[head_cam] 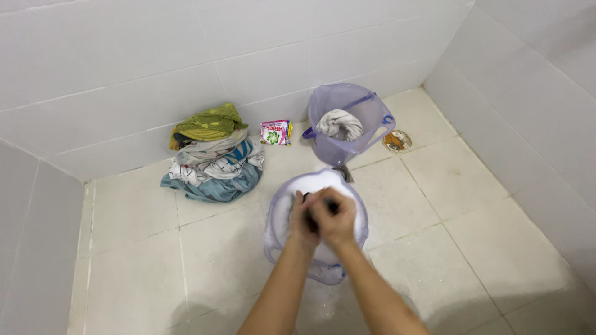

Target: The person washes clothes in a bucket by hand, rubbing and scrubbing the fabric in soapy water.

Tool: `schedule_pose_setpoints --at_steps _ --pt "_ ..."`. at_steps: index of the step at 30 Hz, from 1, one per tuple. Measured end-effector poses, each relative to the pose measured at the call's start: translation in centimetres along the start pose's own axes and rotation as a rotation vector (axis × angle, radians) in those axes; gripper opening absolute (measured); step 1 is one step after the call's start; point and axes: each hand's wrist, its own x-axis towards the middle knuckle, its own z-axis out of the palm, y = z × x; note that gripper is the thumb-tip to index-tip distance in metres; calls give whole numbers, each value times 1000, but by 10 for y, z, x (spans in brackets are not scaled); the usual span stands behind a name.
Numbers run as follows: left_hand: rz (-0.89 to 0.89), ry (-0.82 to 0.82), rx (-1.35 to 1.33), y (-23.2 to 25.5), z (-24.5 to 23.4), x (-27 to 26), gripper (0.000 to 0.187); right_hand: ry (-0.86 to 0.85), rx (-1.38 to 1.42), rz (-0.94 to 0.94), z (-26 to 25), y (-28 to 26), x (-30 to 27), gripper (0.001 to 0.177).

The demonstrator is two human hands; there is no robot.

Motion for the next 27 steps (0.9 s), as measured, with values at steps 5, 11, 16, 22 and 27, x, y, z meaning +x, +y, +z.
schedule_pose_setpoints --at_steps 5,11,16,22,27 --pt "128 -402 -129 -22 -30 41 55 -6 -253 -233 31 -6 -21 38" --pt "100 -7 -95 -17 29 -34 40 91 -583 -59 12 20 18 37" --pt "89 -43 171 15 58 -85 52 -131 -640 14 -21 15 59 37" --pt "83 -338 465 84 56 -85 63 -681 -601 6 -61 -21 71 90" --pt "363 -172 1029 92 57 -75 72 -923 -1142 289 -62 -29 72 61"
